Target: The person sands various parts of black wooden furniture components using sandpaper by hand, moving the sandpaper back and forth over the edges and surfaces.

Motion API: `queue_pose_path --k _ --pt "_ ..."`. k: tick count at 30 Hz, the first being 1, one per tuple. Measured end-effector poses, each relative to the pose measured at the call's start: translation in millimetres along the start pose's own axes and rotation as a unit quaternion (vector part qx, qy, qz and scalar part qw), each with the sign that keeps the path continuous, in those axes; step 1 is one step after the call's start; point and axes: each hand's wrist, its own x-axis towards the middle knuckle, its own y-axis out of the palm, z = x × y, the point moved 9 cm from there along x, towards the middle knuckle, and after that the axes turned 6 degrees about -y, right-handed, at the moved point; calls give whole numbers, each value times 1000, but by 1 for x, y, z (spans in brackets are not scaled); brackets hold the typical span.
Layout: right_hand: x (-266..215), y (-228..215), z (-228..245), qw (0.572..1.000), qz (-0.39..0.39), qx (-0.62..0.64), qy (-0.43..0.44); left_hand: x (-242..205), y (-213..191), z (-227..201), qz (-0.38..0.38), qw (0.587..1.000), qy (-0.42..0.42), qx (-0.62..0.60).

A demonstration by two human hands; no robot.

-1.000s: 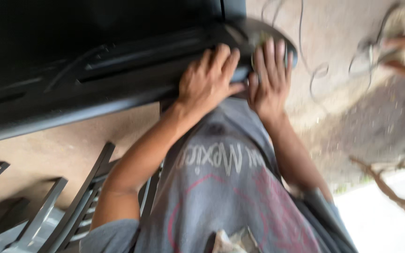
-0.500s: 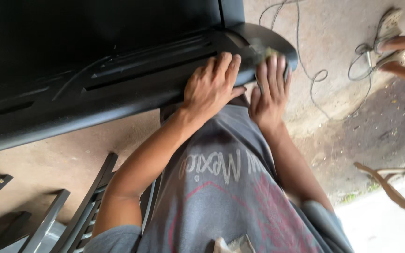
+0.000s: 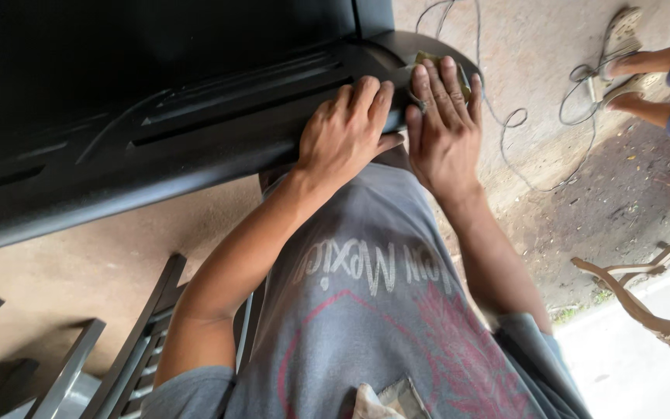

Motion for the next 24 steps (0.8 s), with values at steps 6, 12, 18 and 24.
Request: queue_pose_path --k 6,12,18,24 --pt "19 -16 8 998 13 40 -46 2 4 -1 -38 999 19 -12" --pt "11 -40 12 995 63 5 -71 -2 5 -2 -28 1000 9 -1" --pt "35 -45 9 984 70 117 -116 -3 9 1 -20 1000 13 -15" --pt "22 -80 -14 989 88 98 -68 0 11 -4 -41 999 11 -2"
